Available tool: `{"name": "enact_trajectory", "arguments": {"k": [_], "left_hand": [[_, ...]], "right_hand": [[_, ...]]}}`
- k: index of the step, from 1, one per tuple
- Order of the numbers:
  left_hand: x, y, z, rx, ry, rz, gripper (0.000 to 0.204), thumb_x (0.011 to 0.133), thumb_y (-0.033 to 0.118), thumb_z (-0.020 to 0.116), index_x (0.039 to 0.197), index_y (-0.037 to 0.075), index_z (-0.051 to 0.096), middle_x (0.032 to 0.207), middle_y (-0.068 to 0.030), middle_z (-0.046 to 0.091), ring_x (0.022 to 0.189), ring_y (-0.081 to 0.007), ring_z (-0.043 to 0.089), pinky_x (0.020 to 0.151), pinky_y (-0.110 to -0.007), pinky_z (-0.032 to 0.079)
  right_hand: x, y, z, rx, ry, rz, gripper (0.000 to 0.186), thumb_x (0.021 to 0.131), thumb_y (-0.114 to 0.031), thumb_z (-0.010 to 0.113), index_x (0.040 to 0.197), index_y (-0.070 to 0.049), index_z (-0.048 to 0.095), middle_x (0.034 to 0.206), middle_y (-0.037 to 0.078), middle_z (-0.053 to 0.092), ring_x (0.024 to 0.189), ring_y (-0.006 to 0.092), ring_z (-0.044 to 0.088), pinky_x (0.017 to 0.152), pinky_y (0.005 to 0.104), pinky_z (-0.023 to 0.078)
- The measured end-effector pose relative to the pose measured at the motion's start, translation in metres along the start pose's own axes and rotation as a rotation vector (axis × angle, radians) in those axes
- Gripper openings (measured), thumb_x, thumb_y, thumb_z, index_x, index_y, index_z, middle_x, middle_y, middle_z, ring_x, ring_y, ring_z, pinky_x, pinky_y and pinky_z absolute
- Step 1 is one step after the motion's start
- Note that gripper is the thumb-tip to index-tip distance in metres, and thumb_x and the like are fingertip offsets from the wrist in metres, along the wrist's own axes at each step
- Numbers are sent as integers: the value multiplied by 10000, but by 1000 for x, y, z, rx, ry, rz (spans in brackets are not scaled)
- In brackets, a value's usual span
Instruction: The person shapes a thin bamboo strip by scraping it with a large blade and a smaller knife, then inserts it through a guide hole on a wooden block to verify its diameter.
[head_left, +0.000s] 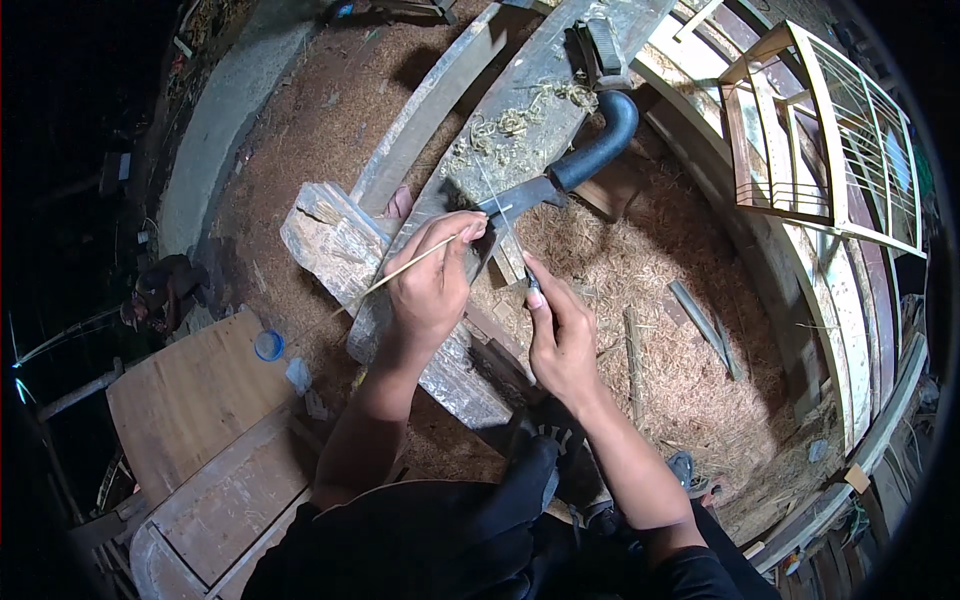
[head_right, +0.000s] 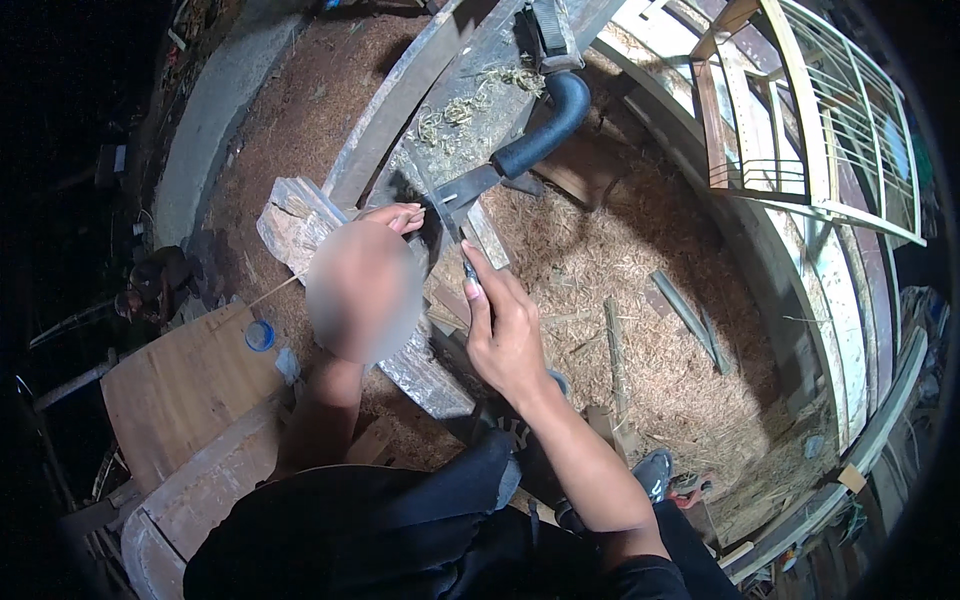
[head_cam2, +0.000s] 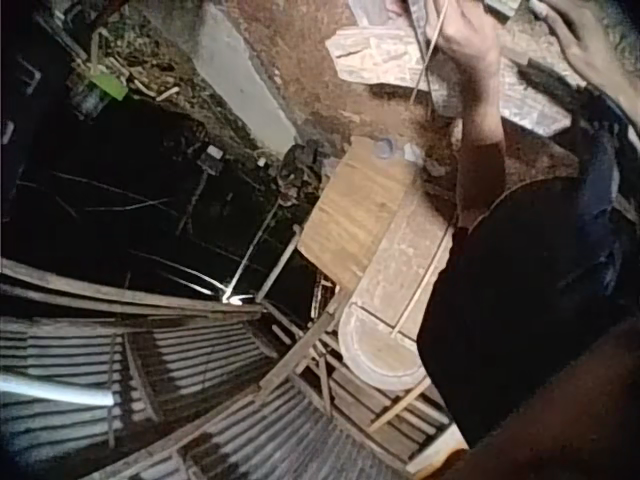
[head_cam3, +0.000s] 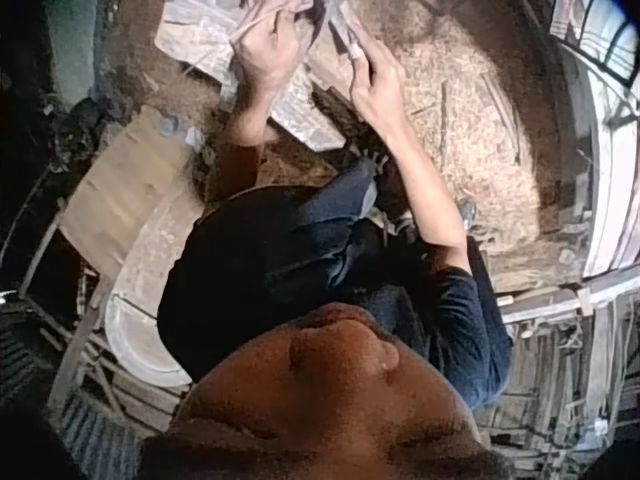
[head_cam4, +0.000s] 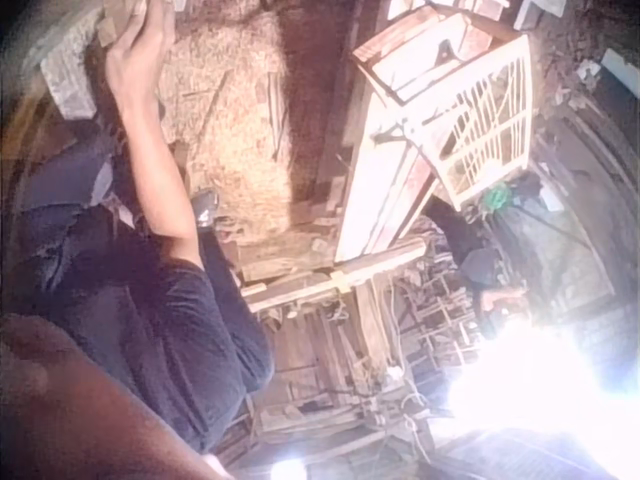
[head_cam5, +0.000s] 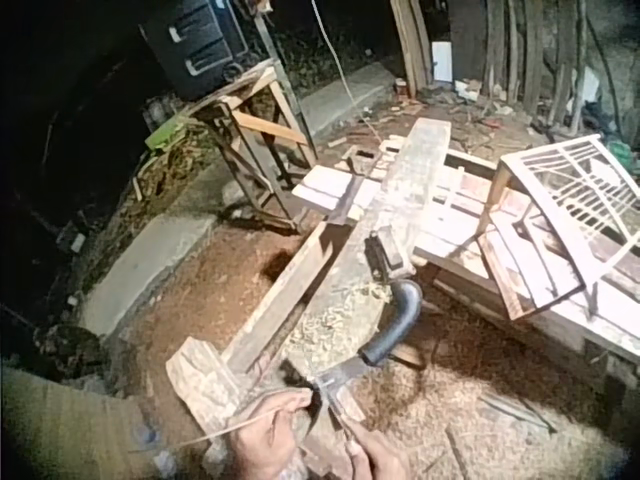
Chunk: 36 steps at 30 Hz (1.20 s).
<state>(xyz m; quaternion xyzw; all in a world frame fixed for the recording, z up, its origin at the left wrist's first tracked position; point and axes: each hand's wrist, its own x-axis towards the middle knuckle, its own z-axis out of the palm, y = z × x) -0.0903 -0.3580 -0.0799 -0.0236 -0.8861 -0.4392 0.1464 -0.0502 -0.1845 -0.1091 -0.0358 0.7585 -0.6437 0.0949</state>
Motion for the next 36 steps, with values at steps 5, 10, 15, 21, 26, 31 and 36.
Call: {"name": "enact_trajectory", "arguments": {"k": [5, 10, 15, 21, 26, 31, 36], "left_hand": [[2, 5, -5, 18, -18, 21, 137, 989, -75, 562, 1039, -105, 686, 998, -182, 736, 907, -234, 753, 827, -333, 615], [-3, -3, 1, -53, 25, -40, 131, 987, -75, 568, 1028, -106, 689, 980, -182, 733, 892, -237, 754, 809, -331, 616], [-2, -7, 1, 25, 1, 22, 135, 991, -75, 565, 1047, -116, 681, 997, -185, 723, 882, -232, 749, 809, -331, 623], [0, -3, 1, 11, -11, 5, 153, 1006, -80, 539, 1065, -126, 673, 1019, -193, 720, 919, -241, 749, 849, -340, 628], [-4, -10, 2, -36, -5, -14, 153, 1011, -75, 538, 1076, -133, 663, 1031, -197, 716, 934, -244, 746, 864, -350, 630], [-4, -8, 1, -29, -11, 9, 148, 1009, -75, 542, 1073, -141, 659, 1032, -197, 715, 932, -242, 745, 858, -343, 631], [-1, -3, 5, -37, -8, -16, 145, 1007, -77, 544, 1064, -140, 662, 1026, -196, 716, 919, -236, 743, 858, -337, 631]], "right_hand": [[2, -16, -4, -9, -53, 20, 408, 1012, -47, 535, 1417, -61, 580, 904, 231, 624, 781, 356, 636, 775, 417, 515], [3, -13, -1, -61, -27, 55, 422, 994, -30, 547, 1413, -60, 585, 898, 227, 629, 781, 357, 646, 765, 420, 519], [6, -3, -2, -82, 10, 14, 422, 986, -33, 553, 1406, -56, 592, 885, 225, 634, 756, 357, 649, 738, 437, 522], [6, -8, -4, -84, 3, 59, 411, 988, -44, 555, 1396, -59, 601, 885, 236, 635, 769, 389, 653, 744, 456, 520], [8, -8, -2, -105, -27, 31, 406, 984, -49, 561, 1386, -58, 610, 932, 264, 651, 808, 427, 664, 749, 481, 519], [7, -13, -6, -136, -31, 87, 402, 979, -51, 567, 1379, -54, 613, 970, 272, 658, 825, 435, 670, 764, 488, 526], [5, -5, -7, -165, 20, 89, 393, 982, -56, 567, 1371, -48, 619, 956, 271, 666, 820, 439, 674, 771, 498, 530]]}}
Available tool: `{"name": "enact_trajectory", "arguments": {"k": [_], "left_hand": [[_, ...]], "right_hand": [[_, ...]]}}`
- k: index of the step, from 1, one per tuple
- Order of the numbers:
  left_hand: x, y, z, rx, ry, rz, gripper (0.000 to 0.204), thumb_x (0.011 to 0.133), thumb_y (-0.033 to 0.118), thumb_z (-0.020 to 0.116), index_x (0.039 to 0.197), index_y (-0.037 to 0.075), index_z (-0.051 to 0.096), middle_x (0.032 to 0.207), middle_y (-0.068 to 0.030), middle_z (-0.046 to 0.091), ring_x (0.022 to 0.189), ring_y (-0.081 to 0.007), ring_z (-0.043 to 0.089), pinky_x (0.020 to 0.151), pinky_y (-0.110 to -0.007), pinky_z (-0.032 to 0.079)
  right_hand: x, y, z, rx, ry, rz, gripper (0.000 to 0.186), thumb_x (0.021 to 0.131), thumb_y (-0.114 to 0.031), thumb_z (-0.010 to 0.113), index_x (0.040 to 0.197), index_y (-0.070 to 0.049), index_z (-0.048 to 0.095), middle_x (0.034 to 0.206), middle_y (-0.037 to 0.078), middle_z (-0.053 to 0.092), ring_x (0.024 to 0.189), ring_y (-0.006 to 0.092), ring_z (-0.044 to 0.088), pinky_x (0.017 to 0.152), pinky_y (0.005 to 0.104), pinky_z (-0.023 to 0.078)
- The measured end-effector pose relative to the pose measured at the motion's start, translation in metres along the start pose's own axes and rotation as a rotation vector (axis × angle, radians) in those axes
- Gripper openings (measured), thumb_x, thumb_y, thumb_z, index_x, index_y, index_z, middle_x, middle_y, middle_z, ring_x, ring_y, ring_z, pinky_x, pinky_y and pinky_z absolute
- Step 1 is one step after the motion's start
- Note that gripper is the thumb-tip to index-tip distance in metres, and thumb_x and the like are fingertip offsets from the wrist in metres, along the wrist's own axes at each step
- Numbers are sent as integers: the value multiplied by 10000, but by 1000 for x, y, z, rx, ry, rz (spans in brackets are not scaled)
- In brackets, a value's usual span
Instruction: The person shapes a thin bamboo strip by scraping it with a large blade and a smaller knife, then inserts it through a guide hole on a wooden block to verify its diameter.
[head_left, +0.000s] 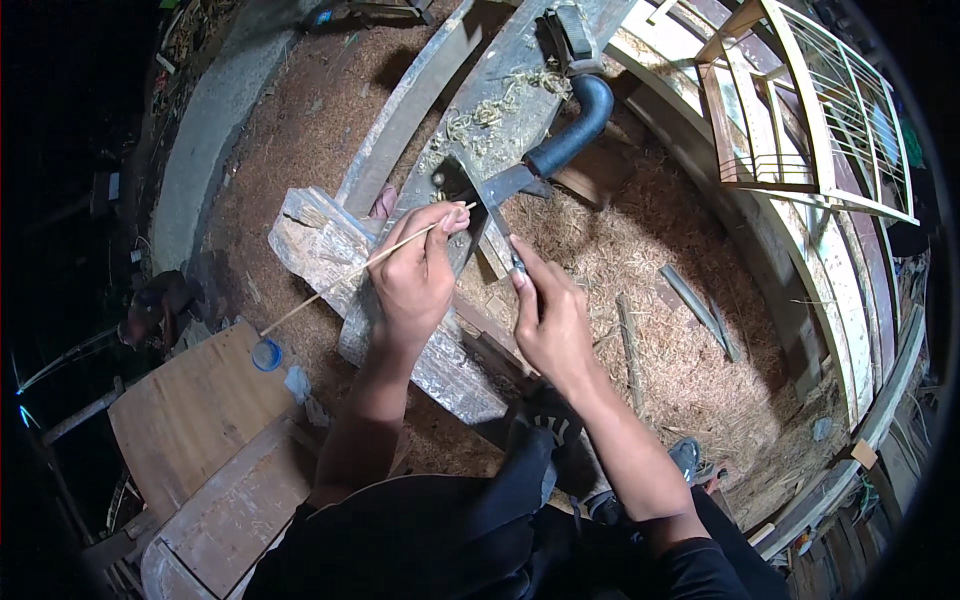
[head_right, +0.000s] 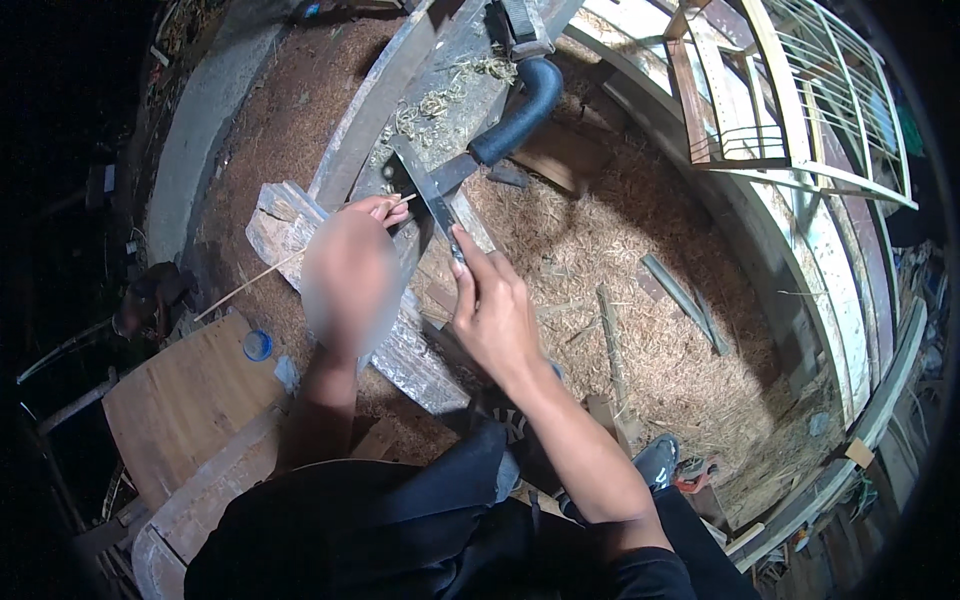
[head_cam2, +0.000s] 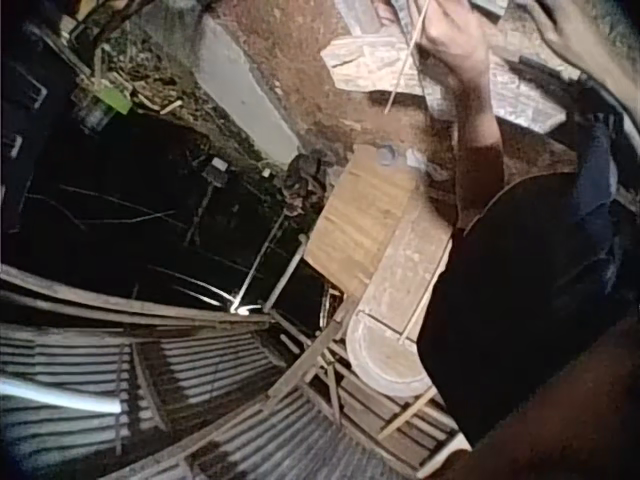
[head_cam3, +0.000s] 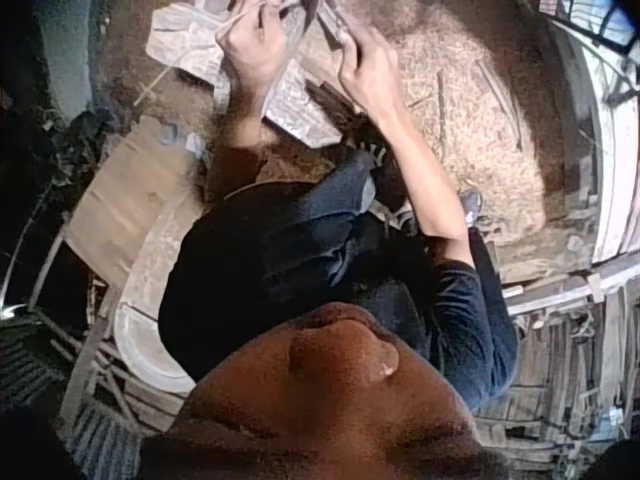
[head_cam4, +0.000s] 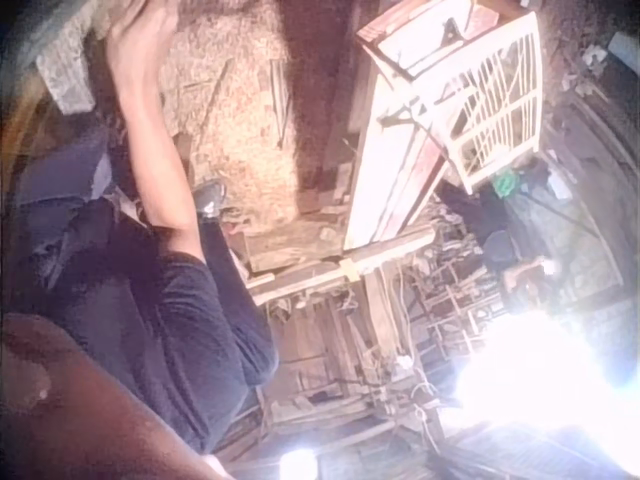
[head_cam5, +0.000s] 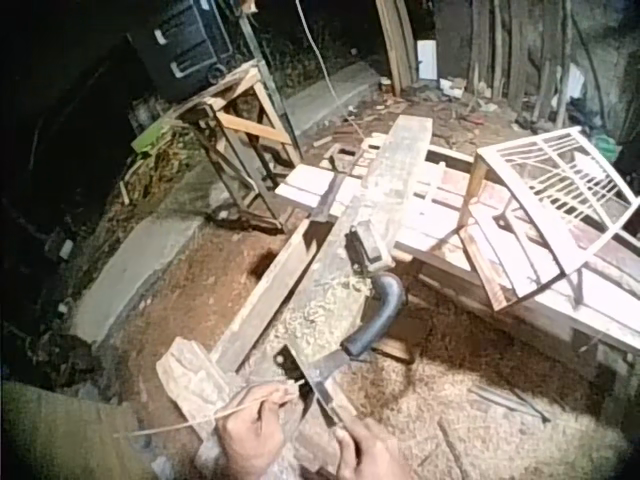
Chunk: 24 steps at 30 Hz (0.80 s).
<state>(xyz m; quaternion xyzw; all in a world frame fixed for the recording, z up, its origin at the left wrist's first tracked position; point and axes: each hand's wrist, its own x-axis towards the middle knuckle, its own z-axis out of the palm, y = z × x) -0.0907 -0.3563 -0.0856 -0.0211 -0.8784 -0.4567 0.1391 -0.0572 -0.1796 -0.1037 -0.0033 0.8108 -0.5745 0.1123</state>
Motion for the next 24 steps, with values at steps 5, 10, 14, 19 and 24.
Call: {"name": "enact_trajectory", "arguments": {"k": [5, 10, 14, 19, 24], "left_hand": [[-1, -1, 0, -10, 23, -16, 143, 1001, -89, 544, 1063, -143, 661, 1031, -201, 715, 927, -237, 745, 853, -338, 633], [-4, 0, 0, 30, 32, 5, 137, 988, -112, 543, 1040, -148, 665, 1020, -204, 719, 926, -234, 746, 841, -340, 636], [-4, 2, 0, 125, 52, 13, 140, 987, -88, 568, 1050, -145, 678, 1005, -195, 721, 893, -229, 750, 835, -337, 637], [-4, -3, 6, 6, 99, -10, 144, 990, -79, 575, 1055, -148, 683, 1006, -195, 720, 878, -227, 751, 795, -328, 647], [-1, 2, 4, 60, 96, -7, 137, 987, -84, 582, 1056, -167, 668, 994, -202, 719, 867, -240, 751, 802, -337, 652]], "right_hand": [[-1, 0, -2, 27, -4, 26, 387, 976, -62, 575, 1358, -18, 621, 921, 287, 667, 822, 446, 678, 767, 502, 534], [1, -11, 3, 6, 28, -34, 389, 971, -44, 571, 1355, -2, 615, 895, 278, 653, 782, 442, 659, 745, 490, 527], [-3, -21, 0, 156, -14, -56, 394, 971, -37, 570, 1361, 1, 607, 872, 270, 649, 776, 424, 656, 767, 470, 524], [6, -8, 5, 161, 19, -88, 382, 976, -40, 569, 1353, 0, 618, 867, 265, 647, 768, 411, 660, 766, 465, 522], [5, -10, 4, 185, -13, -61, 370, 977, -55, 576, 1338, 3, 630, 910, 279, 667, 810, 419, 677, 787, 456, 531]]}}
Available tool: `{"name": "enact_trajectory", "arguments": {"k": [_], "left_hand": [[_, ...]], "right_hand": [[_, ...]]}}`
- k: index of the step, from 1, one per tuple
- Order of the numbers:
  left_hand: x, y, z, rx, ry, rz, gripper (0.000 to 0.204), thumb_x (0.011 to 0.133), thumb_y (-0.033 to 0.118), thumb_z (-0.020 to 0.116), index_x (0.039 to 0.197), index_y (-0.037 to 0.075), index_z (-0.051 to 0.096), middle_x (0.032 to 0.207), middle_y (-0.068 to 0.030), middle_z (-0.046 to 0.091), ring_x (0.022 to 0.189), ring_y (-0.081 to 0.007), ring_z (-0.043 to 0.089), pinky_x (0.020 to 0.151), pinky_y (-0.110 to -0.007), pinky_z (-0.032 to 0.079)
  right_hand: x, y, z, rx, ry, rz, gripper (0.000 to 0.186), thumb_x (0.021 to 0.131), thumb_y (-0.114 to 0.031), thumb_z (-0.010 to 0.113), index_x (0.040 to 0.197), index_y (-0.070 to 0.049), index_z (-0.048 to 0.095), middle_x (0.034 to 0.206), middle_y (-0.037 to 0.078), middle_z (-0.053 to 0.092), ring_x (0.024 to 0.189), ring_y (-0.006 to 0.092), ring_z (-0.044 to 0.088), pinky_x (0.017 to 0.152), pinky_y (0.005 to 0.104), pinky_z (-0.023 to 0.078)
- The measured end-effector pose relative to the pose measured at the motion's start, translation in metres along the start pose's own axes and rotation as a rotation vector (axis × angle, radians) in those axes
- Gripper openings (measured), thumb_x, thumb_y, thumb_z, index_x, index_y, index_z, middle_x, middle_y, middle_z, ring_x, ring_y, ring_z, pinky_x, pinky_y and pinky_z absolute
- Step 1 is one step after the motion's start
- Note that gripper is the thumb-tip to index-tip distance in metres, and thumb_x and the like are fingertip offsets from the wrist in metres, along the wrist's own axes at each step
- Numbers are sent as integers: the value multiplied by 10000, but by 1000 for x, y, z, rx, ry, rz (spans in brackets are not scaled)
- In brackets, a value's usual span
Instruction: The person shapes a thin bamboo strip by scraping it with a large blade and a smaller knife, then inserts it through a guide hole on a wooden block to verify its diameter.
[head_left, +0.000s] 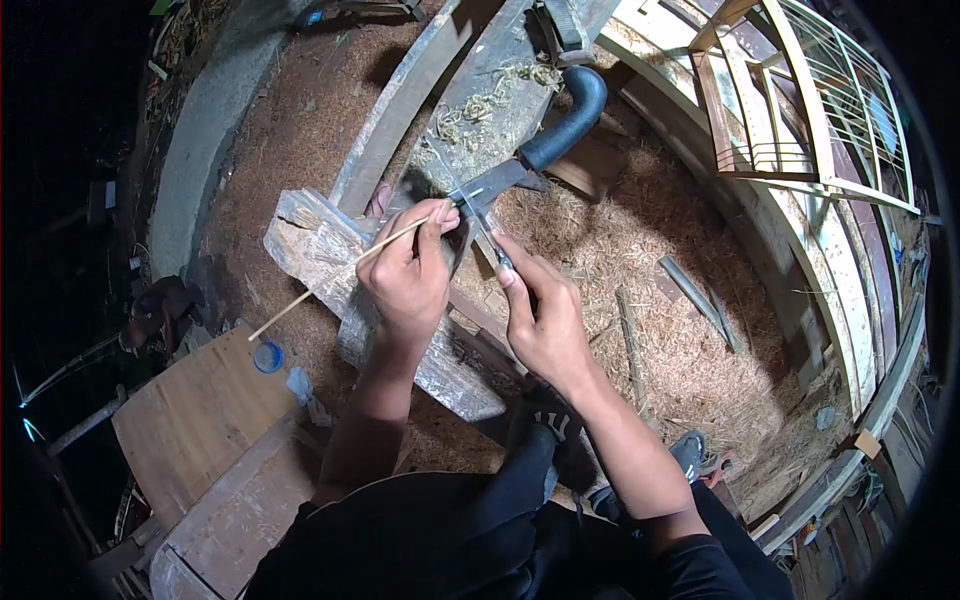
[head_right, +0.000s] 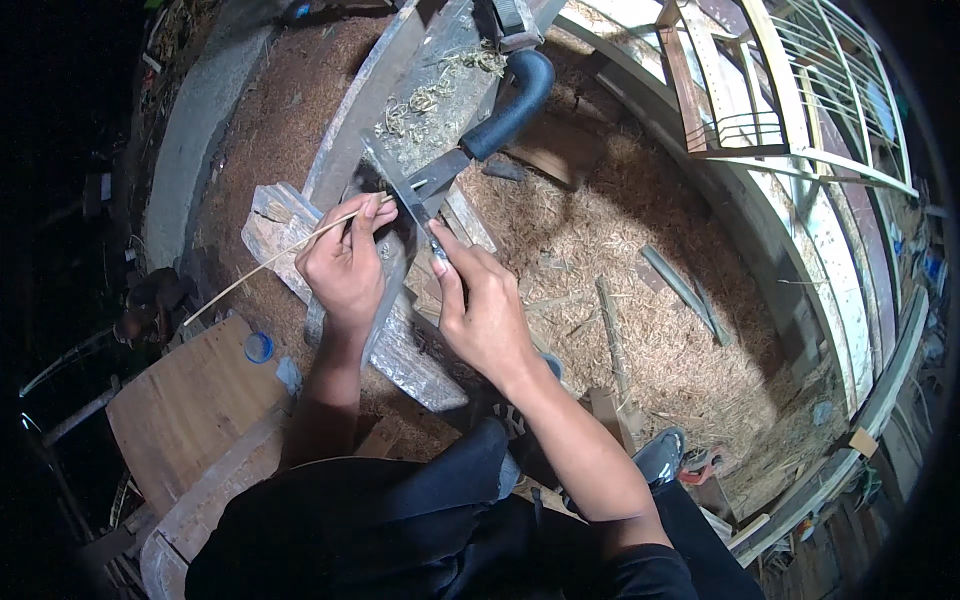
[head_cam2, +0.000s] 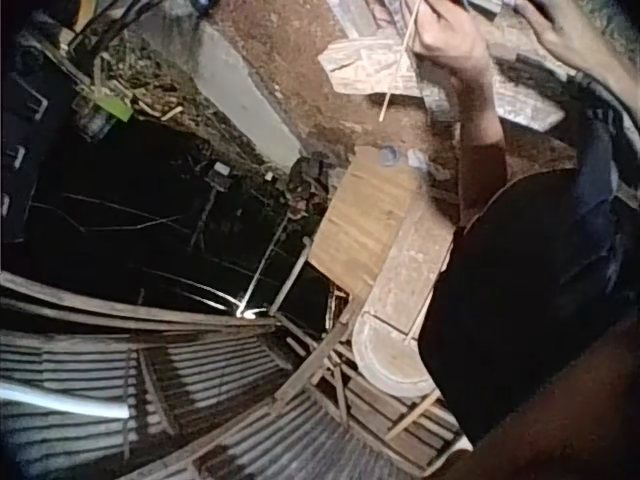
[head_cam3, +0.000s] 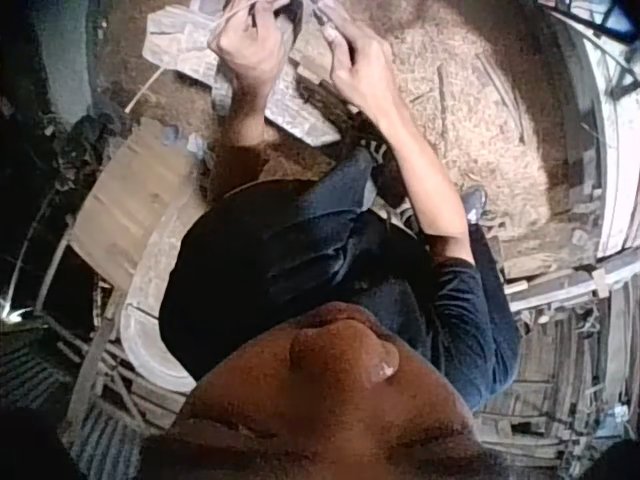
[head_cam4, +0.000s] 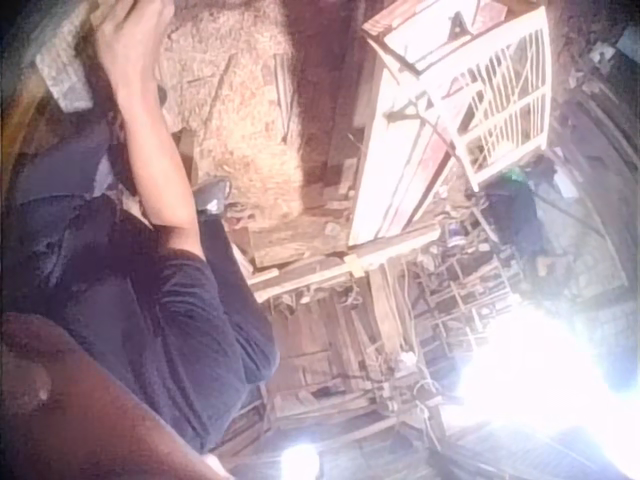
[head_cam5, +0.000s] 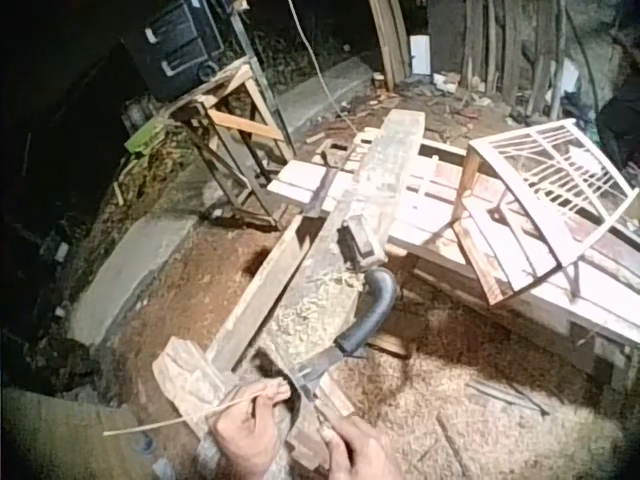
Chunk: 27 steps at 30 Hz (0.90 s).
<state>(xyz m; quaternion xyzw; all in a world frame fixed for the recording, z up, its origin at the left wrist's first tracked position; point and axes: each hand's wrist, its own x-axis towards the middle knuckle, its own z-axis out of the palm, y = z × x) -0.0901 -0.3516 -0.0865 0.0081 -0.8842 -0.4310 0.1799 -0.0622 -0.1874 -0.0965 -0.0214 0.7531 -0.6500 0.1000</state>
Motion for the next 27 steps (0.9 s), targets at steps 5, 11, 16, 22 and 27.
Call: {"name": "enact_trajectory", "arguments": {"k": [5, 11, 16, 22, 27], "left_hand": [[-2, -6, 1, -56, 26, -44, 142, 992, -79, 578, 1062, -166, 667, 982, -203, 720, 869, -241, 753, 802, -336, 650], [-1, -8, 0, -29, 23, -59, 151, 1008, -54, 567, 1051, -156, 670, 946, -198, 735, 865, -233, 756, 788, -332, 643], [1, -2, 7, -48, 93, -30, 105, 965, -24, 629, 970, -80, 717, 892, -153, 758, 774, -219, 765, 718, -315, 617], [-1, -5, 10, -99, 122, -74, 118, 967, -21, 624, 988, -90, 718, 896, -155, 753, 789, -224, 771, 715, -318, 620], [1, -4, 7, -36, 98, -51, 112, 962, -40, 624, 989, -90, 720, 904, -158, 752, 790, -227, 772, 726, -317, 626]], "right_hand": [[3, -4, -2, -52, -14, 29, 370, 977, -58, 573, 1338, 5, 631, 905, 278, 669, 815, 415, 680, 790, 453, 531], [2, -13, -5, -88, -32, 79, 381, 973, -56, 573, 1345, 0, 628, 878, 263, 662, 787, 407, 678, 771, 456, 532], [1, -7, -1, -118, 19, 11, 384, 975, -66, 574, 1349, -1, 627, 850, 262, 653, 751, 405, 671, 746, 459, 534], [0, -8, -4, -101, -9, 46, 377, 970, -68, 573, 1335, 6, 633, 853, 275, 650, 767, 428, 671, 746, 478, 533], [-3, -12, -4, -43, -32, 51, 386, 959, -52, 579, 1337, 9, 628, 856, 284, 647, 770, 445, 664, 753, 487, 533]]}}
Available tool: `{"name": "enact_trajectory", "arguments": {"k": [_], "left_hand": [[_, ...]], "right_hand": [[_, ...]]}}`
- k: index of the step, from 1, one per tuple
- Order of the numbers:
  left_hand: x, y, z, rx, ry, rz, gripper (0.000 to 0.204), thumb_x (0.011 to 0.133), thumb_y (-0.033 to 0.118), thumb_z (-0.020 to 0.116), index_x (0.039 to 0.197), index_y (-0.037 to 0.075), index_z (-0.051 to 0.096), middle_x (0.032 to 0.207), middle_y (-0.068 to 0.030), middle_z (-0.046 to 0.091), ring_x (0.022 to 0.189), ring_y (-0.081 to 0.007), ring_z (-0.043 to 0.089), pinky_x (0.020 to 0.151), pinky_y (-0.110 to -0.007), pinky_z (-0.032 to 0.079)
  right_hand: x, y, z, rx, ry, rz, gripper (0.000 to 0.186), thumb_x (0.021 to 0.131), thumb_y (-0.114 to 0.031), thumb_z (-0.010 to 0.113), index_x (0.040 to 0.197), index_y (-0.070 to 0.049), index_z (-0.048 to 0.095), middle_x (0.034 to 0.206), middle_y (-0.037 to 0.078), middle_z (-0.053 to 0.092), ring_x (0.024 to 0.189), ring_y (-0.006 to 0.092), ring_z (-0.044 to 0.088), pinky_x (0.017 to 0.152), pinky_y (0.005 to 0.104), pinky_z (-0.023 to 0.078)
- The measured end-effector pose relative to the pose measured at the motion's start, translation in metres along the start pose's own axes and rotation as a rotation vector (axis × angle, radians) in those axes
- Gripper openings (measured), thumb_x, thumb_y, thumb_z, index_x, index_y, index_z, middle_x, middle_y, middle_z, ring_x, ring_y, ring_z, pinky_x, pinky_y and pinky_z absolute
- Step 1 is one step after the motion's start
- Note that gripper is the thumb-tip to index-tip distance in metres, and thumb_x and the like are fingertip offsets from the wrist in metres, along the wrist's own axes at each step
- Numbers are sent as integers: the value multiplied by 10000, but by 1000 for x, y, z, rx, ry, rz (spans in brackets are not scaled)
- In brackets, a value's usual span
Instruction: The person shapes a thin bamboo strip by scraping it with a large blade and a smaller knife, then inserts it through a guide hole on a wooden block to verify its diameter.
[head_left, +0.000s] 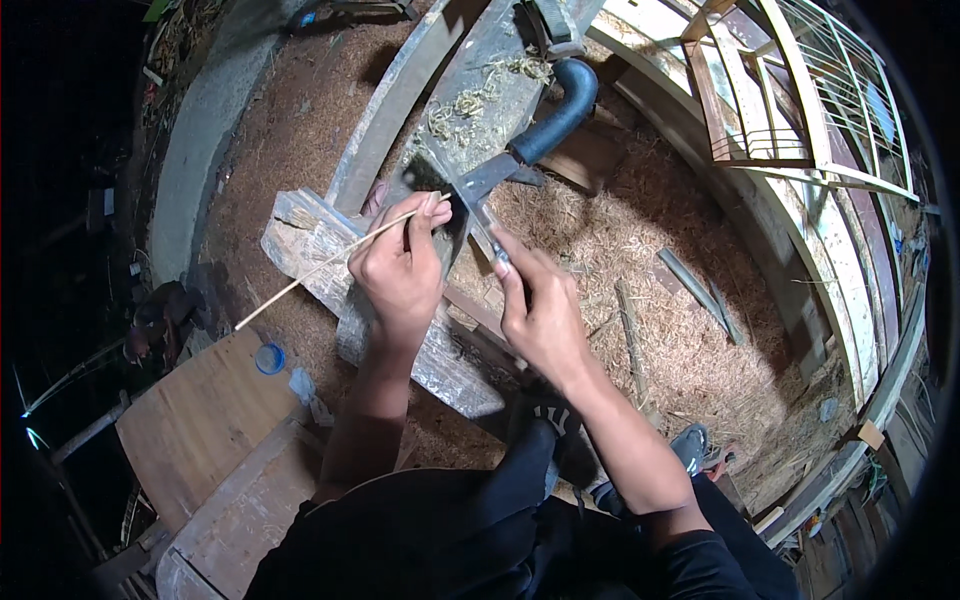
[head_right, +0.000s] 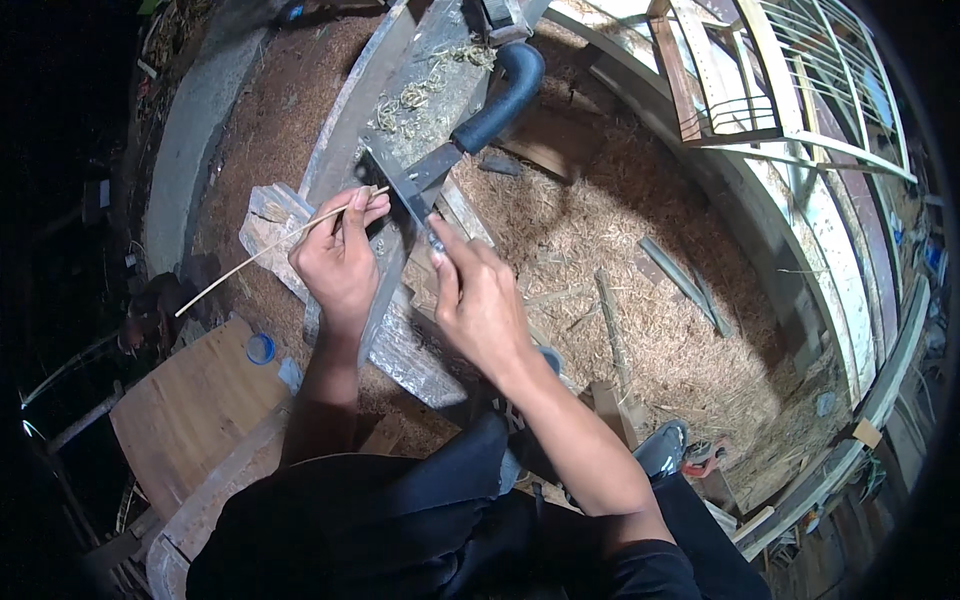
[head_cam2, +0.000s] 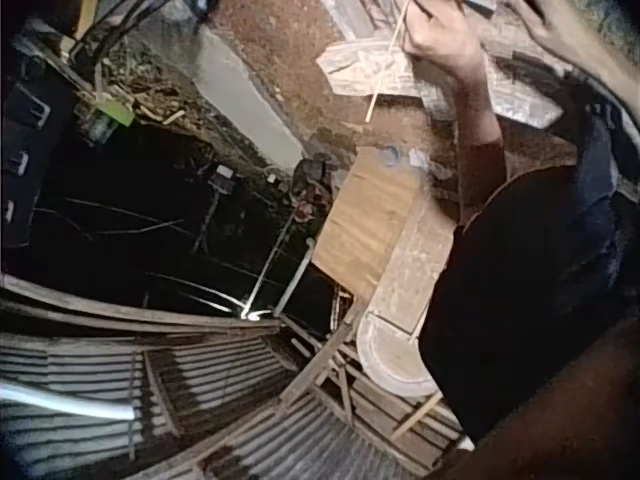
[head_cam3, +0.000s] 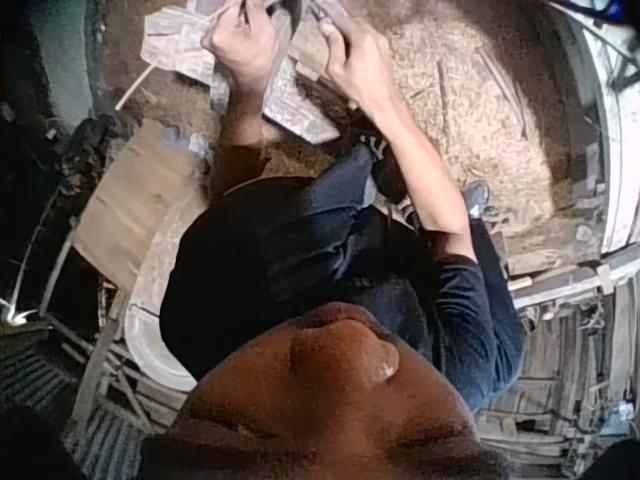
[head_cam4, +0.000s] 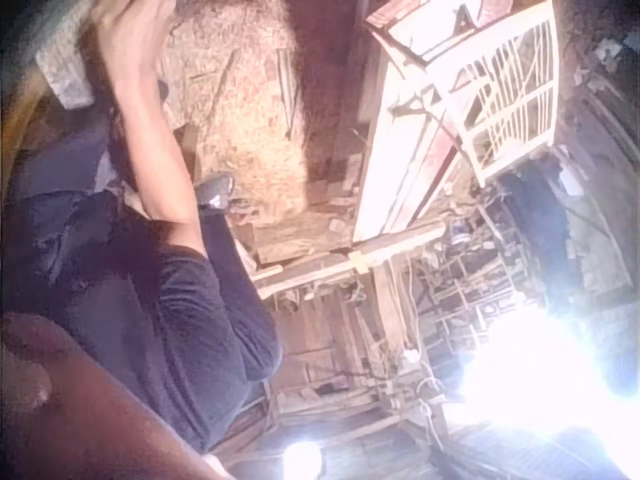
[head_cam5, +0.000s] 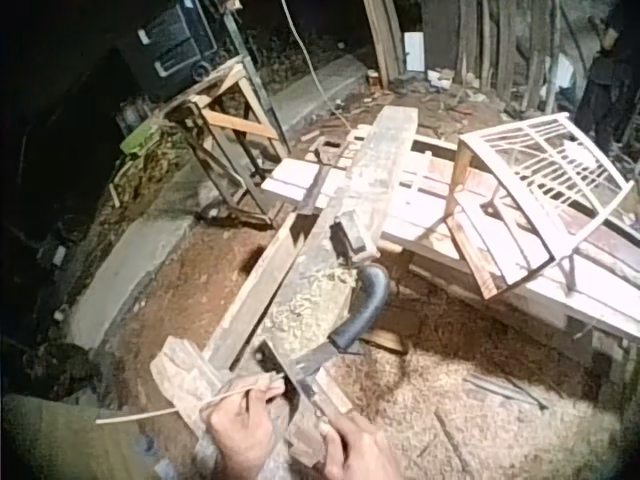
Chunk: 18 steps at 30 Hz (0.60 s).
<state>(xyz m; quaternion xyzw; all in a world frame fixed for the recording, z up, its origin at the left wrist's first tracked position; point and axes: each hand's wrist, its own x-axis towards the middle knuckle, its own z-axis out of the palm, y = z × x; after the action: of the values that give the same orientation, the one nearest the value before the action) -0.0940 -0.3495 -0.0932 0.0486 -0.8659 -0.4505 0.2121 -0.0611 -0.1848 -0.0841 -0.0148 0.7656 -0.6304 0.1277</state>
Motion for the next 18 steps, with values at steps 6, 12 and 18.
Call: {"name": "enact_trajectory", "arguments": {"k": [6, 12, 18], "left_hand": [[-2, 0, -1, 21, 7, 1, 104, 960, -38, 634, 984, -98, 717, 895, -159, 750, 791, -220, 771, 725, -316, 631], [0, 1, 1, -16, 17, -3, 106, 963, -29, 636, 985, -98, 714, 894, -164, 751, 790, -218, 769, 723, -311, 629], [-2, 2, 1, -48, 22, -32, 117, 970, -37, 617, 994, -98, 715, 888, -161, 752, 793, -215, 767, 729, -308, 629]], "right_hand": [[0, 1, -4, -48, -19, 63, 378, 969, -72, 581, 1339, -15, 632, 897, 279, 657, 800, 457, 666, 771, 495, 536], [3, 3, -4, -111, 12, 89, 370, 987, -88, 574, 1344, -9, 629, 892, 285, 653, 800, 441, 684, 755, 485, 547], [-3, -1, -3, -90, 15, 44, 377, 988, -88, 565, 1350, -8, 631, 896, 301, 655, 775, 453, 688, 751, 502, 549]]}}
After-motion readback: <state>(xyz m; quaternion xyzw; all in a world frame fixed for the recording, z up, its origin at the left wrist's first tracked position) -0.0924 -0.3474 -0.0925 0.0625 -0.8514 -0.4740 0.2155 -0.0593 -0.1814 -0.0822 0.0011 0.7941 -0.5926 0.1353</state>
